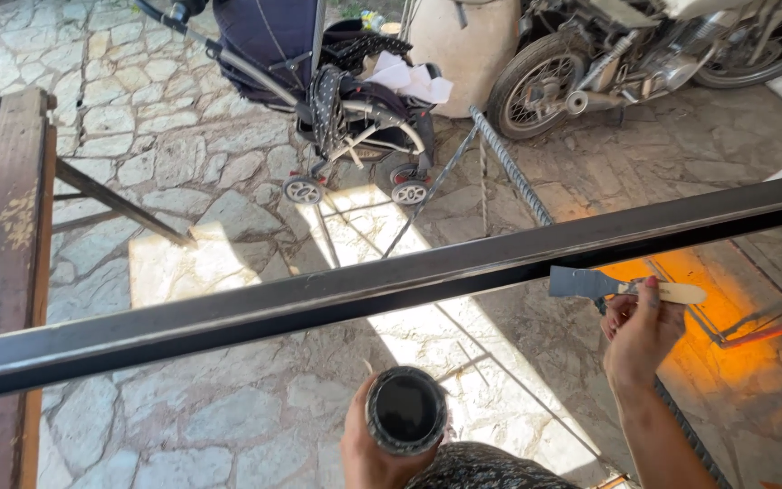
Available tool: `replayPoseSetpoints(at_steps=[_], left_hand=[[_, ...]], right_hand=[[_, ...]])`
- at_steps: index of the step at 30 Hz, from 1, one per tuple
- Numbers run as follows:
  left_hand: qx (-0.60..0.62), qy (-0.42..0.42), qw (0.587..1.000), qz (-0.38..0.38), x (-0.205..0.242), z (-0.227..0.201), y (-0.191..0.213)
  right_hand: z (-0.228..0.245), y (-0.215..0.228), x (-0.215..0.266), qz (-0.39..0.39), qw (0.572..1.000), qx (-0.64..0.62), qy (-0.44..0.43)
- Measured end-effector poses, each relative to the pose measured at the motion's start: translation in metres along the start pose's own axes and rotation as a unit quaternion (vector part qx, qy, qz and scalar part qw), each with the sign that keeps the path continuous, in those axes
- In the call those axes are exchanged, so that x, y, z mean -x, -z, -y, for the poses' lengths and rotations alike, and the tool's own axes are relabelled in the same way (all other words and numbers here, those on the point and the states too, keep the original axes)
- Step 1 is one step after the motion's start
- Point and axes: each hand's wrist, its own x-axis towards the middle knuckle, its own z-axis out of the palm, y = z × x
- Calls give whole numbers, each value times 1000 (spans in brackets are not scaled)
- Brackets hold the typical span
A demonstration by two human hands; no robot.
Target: Painting a long metal beam with black paint using a handheld brush
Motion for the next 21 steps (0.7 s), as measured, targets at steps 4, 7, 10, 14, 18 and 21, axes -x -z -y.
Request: replayPoseSetpoints(at_steps=[4,7,10,14,18,21], left_hand=[[8,-89,993,77,-13,-21,-8],[-7,-115,989,97,-19,-25,-25],[0,-164,982,90,-23,-42,-37],[-18,-160,983,92,-24,-51,-51],[-3,-209,975,74,-26,-62,-56],[-4,-218,974,70,-29,-64,-59]], right_hand=[[58,-5,58,152,982,-65,96],[51,3,69,287,937,-119,159],[52,-17,83,370,910,-113,149],[31,-23,76,393,903,-26,175],[36,-27,74,396,894,115,177],[31,-27,71,391,901,117,147]])
